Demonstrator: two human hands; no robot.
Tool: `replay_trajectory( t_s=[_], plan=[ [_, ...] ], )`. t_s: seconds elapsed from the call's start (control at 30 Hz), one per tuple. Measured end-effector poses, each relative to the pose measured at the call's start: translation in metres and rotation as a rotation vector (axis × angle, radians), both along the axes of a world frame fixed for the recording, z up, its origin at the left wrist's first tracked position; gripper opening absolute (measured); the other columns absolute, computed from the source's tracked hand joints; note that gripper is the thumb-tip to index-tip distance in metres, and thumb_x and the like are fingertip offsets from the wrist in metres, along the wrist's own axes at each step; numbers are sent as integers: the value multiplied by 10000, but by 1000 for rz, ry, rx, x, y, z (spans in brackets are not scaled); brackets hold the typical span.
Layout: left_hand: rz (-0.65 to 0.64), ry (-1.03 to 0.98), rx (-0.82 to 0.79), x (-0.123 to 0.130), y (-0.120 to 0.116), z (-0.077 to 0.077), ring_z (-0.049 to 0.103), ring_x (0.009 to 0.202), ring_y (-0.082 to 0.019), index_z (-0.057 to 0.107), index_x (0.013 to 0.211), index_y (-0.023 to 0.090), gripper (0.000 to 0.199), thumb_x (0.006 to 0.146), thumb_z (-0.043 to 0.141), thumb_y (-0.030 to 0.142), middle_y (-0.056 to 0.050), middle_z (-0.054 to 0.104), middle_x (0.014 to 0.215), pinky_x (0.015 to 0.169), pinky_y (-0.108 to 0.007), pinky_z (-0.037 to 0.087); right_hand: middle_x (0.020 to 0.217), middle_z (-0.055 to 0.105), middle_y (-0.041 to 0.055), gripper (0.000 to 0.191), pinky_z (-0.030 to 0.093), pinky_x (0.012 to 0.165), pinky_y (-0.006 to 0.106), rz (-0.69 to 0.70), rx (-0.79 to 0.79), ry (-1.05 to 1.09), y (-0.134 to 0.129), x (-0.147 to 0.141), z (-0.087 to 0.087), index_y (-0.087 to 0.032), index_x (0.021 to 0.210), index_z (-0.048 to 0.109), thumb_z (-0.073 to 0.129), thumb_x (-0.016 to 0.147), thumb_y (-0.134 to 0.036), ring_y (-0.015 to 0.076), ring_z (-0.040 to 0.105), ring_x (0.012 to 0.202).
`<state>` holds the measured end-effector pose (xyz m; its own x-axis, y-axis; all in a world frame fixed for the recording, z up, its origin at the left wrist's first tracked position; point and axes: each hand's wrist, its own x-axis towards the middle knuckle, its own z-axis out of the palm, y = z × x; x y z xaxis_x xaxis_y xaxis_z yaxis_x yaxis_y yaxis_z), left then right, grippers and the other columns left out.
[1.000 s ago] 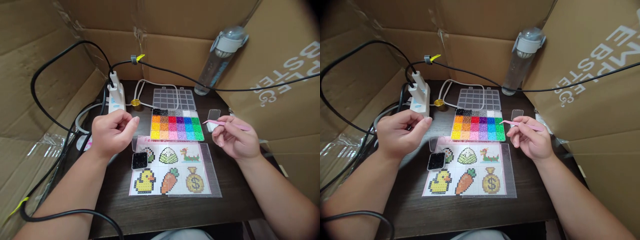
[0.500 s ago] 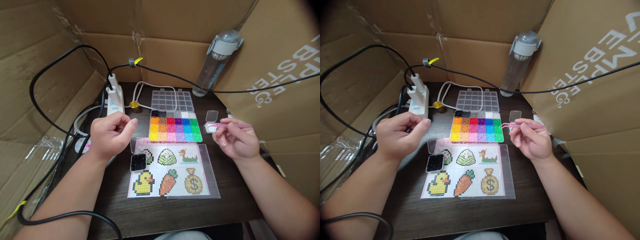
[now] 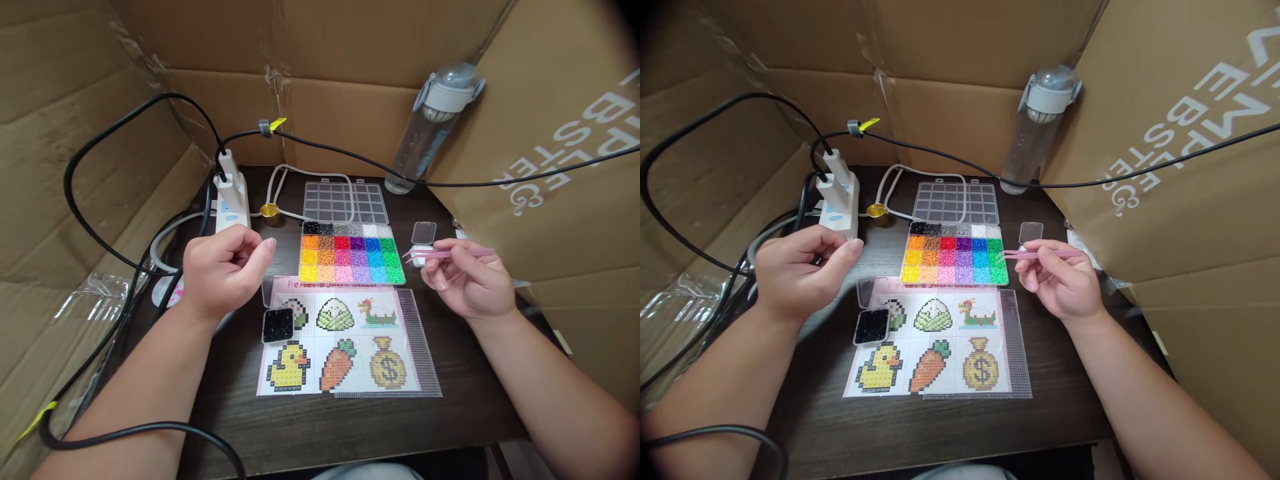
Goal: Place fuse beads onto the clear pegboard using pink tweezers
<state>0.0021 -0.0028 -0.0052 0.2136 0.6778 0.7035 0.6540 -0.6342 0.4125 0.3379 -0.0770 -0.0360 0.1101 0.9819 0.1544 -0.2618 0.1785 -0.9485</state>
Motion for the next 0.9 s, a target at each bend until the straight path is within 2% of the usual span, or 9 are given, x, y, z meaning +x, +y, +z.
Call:
replay_trajectory(
  t_s=[0.33, 0.43, 0.5, 0.6, 0.73, 0.83, 0.9],
  plan=[
    [18, 14, -40, 0, -2, 1, 347, 409, -54, 552, 582, 175, 229, 770, 649, 262, 65, 434, 440, 410, -208, 284, 710, 729, 4, 143, 458, 451, 233, 3, -4, -18, 0, 0, 0, -262, 922, 736, 710, 817, -356, 80, 566, 463],
    [-6, 34, -101, 0, -1, 3, 375, 427, -62, 562, 592, 174, 228, 781, 635, 277, 52, 474, 472, 423, -216, 302, 712, 731, 7, 139, 467, 447, 245, 8, 1, -31, 0, -2, 2, -262, 921, 735, 708, 822, -356, 86, 560, 456],
    [-69, 80, -169, 0, 0, 5, 410, 459, -73, 586, 625, 174, 209, 796, 614, 291, 36, 521, 525, 448, -224, 332, 726, 736, 15, 147, 472, 446, 259, 79, -3, -43, -1, -3, 2, -265, 937, 734, 705, 826, -357, 95, 561, 451],
    [-167, 165, -232, 1, 3, 7, 450, 510, -89, 623, 693, 174, 185, 812, 593, 311, 13, 574, 613, 497, -245, 370, 792, 753, 51, 170, 488, 467, 267, 281, 10, -79, -5, -5, 1, -264, 1018, 725, 655, 875, -323, 120, 612, 507],
    [-175, 206, -208, 2, 2, 9, 432, 504, -89, 625, 709, 175, 175, 819, 596, 308, 16, 559, 604, 504, -255, 358, 916, 759, 67, 288, 556, 568, 281, 494, 139, -200, -12, -9, -3, -268, 1200, 656, 509, 963, -196, 129, 683, 635],
    [-165, 201, -172, 3, -1, 11, 423, 499, -89, 614, 689, 180, 167, 814, 598, 290, 19, 553, 587, 499, -253, 349, 1022, 747, 81, 358, 591, 762, 329, 569, 330, -418, -16, -17, 1, -237, 1262, 618, 488, 954, -110, 159, 716, 881],
    [-164, 179, -142, 3, -3, 12, 422, 492, -88, 603, 664, 182, 173, 804, 602, 282, 17, 559, 579, 490, -252, 344, 1082, 735, 89, 354, 538, 932, 392, 616, 458, -616, -19, -25, 6, -217, 1259, 619, 503, 942, -110, 178, 681, 1033]
  ],
)
